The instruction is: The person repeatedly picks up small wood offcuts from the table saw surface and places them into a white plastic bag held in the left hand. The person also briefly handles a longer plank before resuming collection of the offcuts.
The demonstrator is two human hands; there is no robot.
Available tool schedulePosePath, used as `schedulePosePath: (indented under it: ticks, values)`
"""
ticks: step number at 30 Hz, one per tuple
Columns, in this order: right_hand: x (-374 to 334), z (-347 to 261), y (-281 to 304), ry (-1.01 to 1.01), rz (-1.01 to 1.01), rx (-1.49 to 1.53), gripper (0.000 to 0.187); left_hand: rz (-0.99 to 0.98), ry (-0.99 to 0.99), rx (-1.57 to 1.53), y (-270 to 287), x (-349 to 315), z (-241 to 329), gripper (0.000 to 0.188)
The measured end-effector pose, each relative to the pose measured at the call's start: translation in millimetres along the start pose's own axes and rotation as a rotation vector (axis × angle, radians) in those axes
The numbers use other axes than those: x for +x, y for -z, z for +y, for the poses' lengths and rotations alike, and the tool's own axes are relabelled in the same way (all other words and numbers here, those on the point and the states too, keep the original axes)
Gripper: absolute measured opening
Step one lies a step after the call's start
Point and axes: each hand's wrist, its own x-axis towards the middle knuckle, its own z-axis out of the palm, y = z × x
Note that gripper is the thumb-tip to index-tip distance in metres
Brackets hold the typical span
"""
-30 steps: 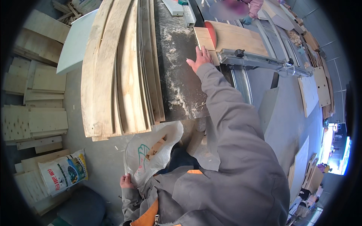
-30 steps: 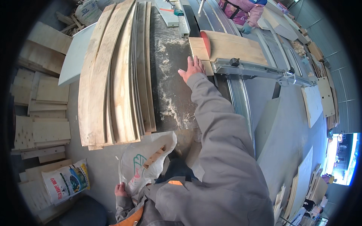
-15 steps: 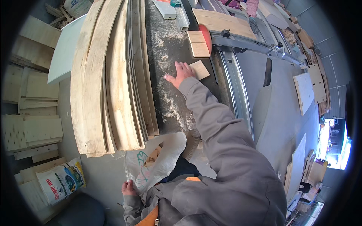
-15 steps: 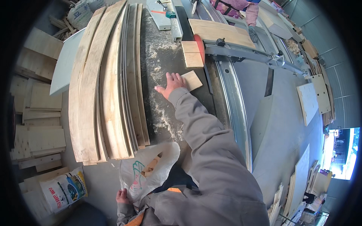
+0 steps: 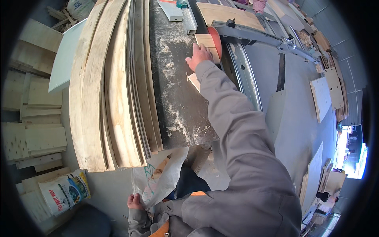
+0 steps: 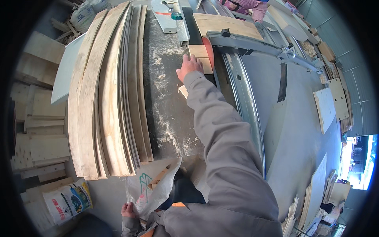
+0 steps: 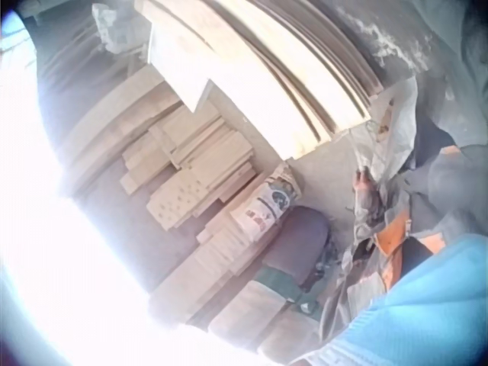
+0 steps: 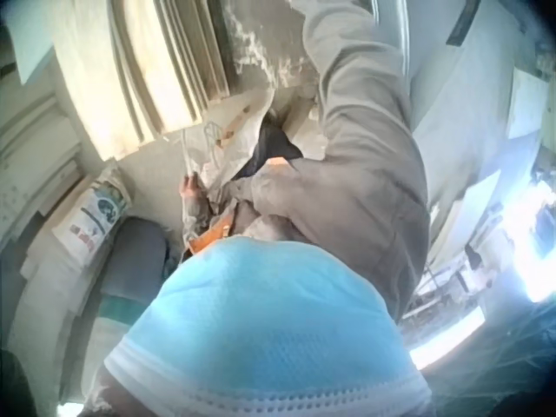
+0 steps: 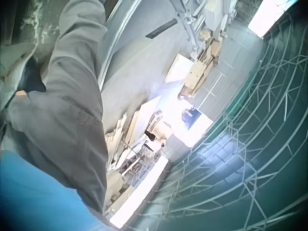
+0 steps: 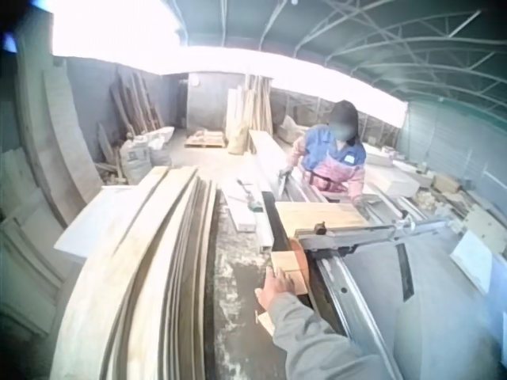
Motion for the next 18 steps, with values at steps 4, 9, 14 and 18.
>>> schedulePosePath:
  ticks: [4, 9, 14, 18]
  values:
    - [35.0, 15.8, -26.5, -0.123, -0.095, -0.124, 0.065, 0.019, 0.047, 0.039, 0.3, -5.8, -0.4, 0.01]
    - [22.1, 19.3, -35.4, -0.103, -0.054, -0.137, 0.07, 0.024, 0.102, -0.075, -6.1, -10.2, -15.0, 0.012]
    - [-65.6, -22.8, -31.0, 0.04, -0.175, -0.041, 0.083, -0.02, 0.093, -0.133, -24.1, -7.3, -15.1, 0.013]
    - [-137.8, -41.4, -16.9, 0.196, -0.321, 0.083, 0.087, -0.05, 0.079, -0.12, -37.7, 0.0, -0.1, 0.014]
